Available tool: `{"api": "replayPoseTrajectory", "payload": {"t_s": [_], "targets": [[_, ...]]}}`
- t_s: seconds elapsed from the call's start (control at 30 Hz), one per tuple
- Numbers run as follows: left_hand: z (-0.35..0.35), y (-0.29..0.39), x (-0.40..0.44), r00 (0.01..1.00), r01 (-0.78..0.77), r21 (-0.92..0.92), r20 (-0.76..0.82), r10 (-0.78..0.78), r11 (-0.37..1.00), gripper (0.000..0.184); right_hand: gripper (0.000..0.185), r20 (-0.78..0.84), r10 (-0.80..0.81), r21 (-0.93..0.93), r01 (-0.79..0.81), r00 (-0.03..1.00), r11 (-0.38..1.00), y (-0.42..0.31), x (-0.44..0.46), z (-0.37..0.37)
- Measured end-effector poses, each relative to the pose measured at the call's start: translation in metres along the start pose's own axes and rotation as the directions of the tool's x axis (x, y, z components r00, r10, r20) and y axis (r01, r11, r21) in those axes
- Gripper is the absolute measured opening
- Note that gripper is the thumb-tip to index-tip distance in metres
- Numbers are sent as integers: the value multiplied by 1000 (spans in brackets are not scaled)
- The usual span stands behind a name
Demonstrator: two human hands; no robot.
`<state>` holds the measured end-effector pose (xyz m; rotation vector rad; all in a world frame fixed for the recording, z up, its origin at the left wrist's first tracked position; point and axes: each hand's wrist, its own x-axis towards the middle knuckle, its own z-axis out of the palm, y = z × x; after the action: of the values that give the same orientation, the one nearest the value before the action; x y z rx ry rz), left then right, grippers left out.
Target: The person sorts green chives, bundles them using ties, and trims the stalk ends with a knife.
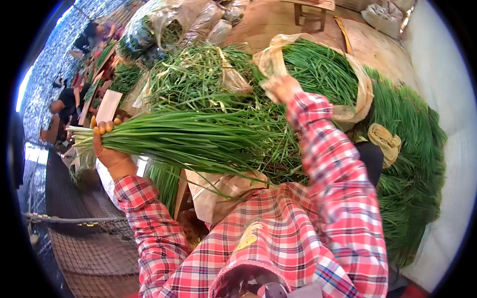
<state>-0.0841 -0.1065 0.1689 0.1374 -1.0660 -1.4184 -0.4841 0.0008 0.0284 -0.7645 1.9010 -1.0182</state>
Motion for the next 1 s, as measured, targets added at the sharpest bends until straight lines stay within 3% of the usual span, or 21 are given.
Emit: {"api": "replayPoseTrajectory", "payload": {"t_s": [0.03,0.07,0.1,0.13,0.17,0.2,0.23,0.27,0.37,0.4,0.43,0.47,0.53,0.6,0.63,0.67,0.7,0.73,0.77,0.83,1.0], "targets": [[0,17,3,997,-33,81,-69,38,996,30,35,165,-79,-460,147,983,876,40,17,-10],[-1,42,7,994,-61,199,-82,79,978,28,46,325,-154,-764,355,933,539,79,34,-19],[0,72,11,986,-91,319,-101,130,943,25,60,275,-66,-779,263,959,570,56,-12,-28],[6,108,14,980,-52,367,-162,119,929,24,74,226,-105,-752,242,968,613,80,0,-30],[10,141,16,968,-11,407,-225,112,913,22,78,221,-140,-521,238,965,820,104,11,-31],[7,169,18,956,-114,629,-140,256,769,21,78,219,-116,-438,204,969,875,112,12,-29],[6,185,2,927,-216,796,-15,375,565,21,75,198,-107,-310,166,974,936,135,20,-25],[22,203,-1,908,-306,949,269,321,70,23,72,263,-43,-268,116,964,956,139,23,-17],[50,190,0,921,8,1000,-2,389,-13,30,64,334,-3,-196,72,943,978,139,19,13],[38,185,5,928,178,940,-63,368,-290,30,53,261,-97,-198,151,961,969,133,6,27],[-2,173,14,933,-30,824,226,279,-566,24,44,246,-31,169,-11,969,986,147,13,38],[-43,160,23,853,-183,581,495,166,-793,18,41,260,32,183,-81,965,980,150,13,44],[-60,98,5,962,-21,510,243,121,-860,14,39,303,68,204,-135,950,970,174,13,48],[-124,41,-4,999,26,470,6,32,-882,11,41,342,26,-48,-10,939,999,177,-1,42],[-145,16,-14,990,43,547,-135,-37,-836,15,42,360,13,-298,102,933,949,163,-20,40],[-167,-6,-25,942,145,668,-320,-105,-730,24,45,367,49,-277,59,929,959,199,-8,35],[-202,-39,-51,972,209,816,-236,19,-539,38,47,375,82,-257,18,923,966,235,4,26],[-212,-61,-46,776,405,646,-617,-131,-647,50,48,380,159,-261,-59,911,964,221,-8,26],[-188,-69,-47,711,460,572,-696,-105,-679,58,49,383,236,-266,-138,893,954,205,-22,26],[-180,-80,-36,656,468,544,-742,-138,-697,64,50,393,236,-278,-130,889,952,200,-33,27],[-154,-51,-48,784,391,715,-589,-197,-579,81,49,406,345,-232,-269,846,935,161,-52,33]]}}
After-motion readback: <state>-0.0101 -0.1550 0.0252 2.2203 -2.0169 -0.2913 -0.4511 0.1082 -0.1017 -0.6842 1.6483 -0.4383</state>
